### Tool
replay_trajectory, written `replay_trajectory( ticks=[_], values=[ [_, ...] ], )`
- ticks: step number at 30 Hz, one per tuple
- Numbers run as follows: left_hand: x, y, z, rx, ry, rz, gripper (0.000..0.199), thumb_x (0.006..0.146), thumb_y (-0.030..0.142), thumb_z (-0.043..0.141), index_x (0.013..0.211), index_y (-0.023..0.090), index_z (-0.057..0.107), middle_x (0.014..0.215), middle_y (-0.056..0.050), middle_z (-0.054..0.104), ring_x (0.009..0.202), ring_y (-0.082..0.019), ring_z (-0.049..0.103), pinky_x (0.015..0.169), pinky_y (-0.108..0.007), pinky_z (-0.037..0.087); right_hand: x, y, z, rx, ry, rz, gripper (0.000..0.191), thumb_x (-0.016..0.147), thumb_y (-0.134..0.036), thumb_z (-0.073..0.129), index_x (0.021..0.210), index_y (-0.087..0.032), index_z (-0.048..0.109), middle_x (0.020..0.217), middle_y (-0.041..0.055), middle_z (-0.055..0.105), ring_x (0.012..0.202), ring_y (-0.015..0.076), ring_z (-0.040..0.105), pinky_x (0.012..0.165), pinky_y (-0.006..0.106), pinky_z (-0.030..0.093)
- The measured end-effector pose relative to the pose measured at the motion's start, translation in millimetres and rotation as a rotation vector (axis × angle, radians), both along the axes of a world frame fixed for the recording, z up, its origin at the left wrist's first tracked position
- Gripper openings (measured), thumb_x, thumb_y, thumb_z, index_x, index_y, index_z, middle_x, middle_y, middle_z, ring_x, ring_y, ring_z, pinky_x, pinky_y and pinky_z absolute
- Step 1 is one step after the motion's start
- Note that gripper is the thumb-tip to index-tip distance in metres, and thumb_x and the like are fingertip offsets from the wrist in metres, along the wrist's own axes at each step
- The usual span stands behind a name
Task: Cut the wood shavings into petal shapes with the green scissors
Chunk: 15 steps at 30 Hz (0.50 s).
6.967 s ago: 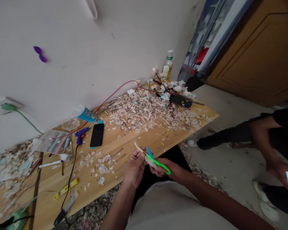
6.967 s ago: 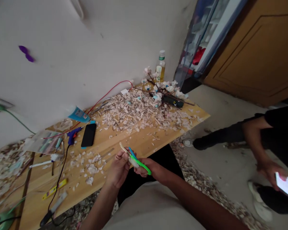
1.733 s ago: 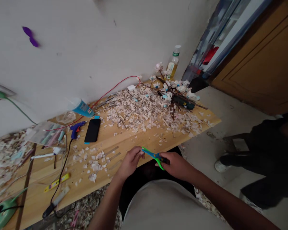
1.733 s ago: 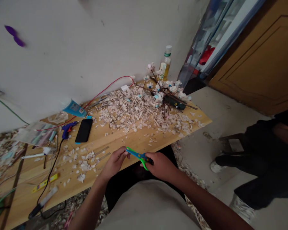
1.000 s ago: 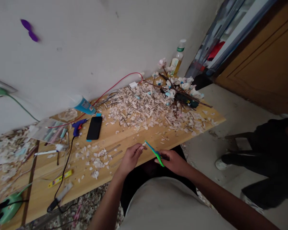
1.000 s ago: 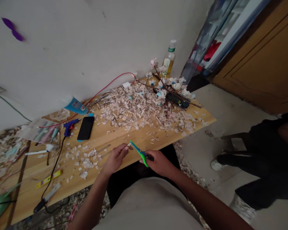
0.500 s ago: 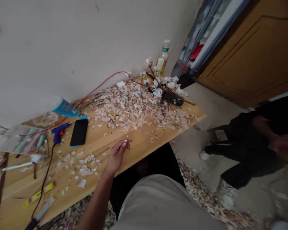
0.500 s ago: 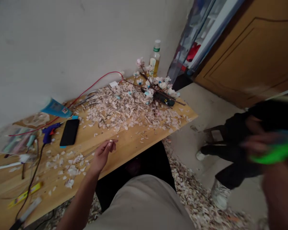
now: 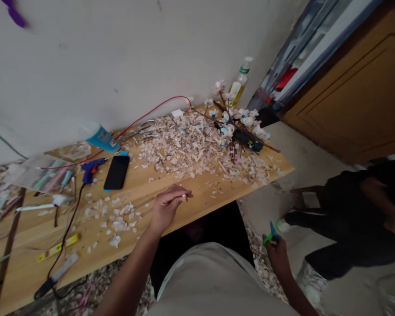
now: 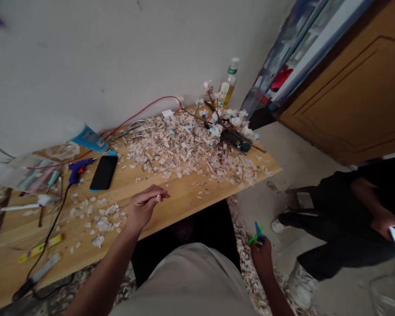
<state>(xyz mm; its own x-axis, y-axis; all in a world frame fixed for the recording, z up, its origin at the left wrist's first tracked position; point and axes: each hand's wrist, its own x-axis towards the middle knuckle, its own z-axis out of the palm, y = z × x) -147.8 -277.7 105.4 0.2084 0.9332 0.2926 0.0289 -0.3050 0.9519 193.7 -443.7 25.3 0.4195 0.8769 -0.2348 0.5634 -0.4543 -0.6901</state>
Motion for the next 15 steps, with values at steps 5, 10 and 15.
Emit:
replay_trajectory(
  ticks=[5,10,15],
  values=[
    [-10.2,-6.5,-2.8,0.096,0.152,0.041,0.018,0.091,0.028,0.061,0.103,0.023,0.074,0.086,-0.008,0.074,0.079,-0.018,0.067,0.072,-0.032,0.055,-13.9,60.0,17.0,0.114,-0.031,0.25,0.034,0.083,-0.046,0.055,0.104,-0.022,0.045,0.087,0.0067,0.057,0.072,0.0227,0.056,0.069,0.04,0.05],
    [-24.5,-17.1,-1.0,0.266,0.432,0.093,0.026,0.094,0.02,0.054,0.116,0.023,0.068,0.093,-0.007,0.071,0.086,-0.016,0.066,0.074,-0.028,0.054,-79.5,88.6,119.2,-0.094,-0.031,0.866,0.024,0.088,-0.036,0.052,0.107,-0.022,0.047,0.094,0.0066,0.06,0.079,0.02,0.056,0.069,0.032,0.044],
    [-29.8,-27.1,4.6,0.358,0.568,0.131,0.027,0.093,0.021,0.058,0.119,0.021,0.065,0.088,-0.005,0.066,0.081,-0.014,0.063,0.072,-0.026,0.053,-119.8,94.0,144.5,-0.02,-0.258,0.986,0.027,0.082,-0.026,0.053,0.108,-0.016,0.05,0.107,0.0131,0.059,0.097,0.0273,0.054,0.082,0.039,0.041]
  ],
)
